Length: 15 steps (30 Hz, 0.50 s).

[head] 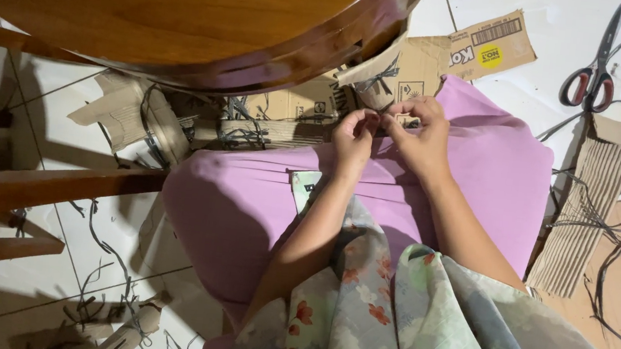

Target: Wrapping cardboard around the legs of a wooden stool and securing it with string for protection.

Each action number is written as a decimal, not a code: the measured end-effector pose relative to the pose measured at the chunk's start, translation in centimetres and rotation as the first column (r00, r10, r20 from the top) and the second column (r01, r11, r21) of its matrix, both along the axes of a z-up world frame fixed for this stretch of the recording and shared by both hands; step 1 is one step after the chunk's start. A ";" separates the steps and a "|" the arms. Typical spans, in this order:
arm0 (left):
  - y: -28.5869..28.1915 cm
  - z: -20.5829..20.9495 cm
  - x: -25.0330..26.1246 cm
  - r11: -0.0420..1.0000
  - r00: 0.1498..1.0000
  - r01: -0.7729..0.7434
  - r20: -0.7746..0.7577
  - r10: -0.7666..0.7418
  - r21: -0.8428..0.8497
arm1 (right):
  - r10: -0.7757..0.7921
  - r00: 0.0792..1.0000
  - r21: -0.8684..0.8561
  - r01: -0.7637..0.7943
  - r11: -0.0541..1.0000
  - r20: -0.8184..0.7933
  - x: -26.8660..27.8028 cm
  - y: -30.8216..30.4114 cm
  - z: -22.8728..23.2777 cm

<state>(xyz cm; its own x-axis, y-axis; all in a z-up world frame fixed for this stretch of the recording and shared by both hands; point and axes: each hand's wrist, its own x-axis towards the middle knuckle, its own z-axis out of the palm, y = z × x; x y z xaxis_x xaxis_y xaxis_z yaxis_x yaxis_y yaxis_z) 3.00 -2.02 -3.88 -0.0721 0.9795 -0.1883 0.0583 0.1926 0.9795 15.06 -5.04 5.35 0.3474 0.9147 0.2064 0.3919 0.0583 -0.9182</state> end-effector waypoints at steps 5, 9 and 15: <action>0.1 0.9 -0.4 0.999 0.995 0.012 -0.096 -0.009 0.038 | -0.052 0.997 0.063 0.048 0.997 0.055 -0.2 0.8 -1.0; 0.1 0.5 -0.9 0.999 0.998 0.045 -0.054 -0.044 0.009 | -0.082 0.996 0.068 0.080 0.995 0.030 0.2 1.0 -2.0; 0.1 0.7 -1.1 0.991 0.985 0.007 0.171 0.016 -0.132 | -0.122 0.992 0.080 0.121 0.989 0.012 0.5 1.9 -3.0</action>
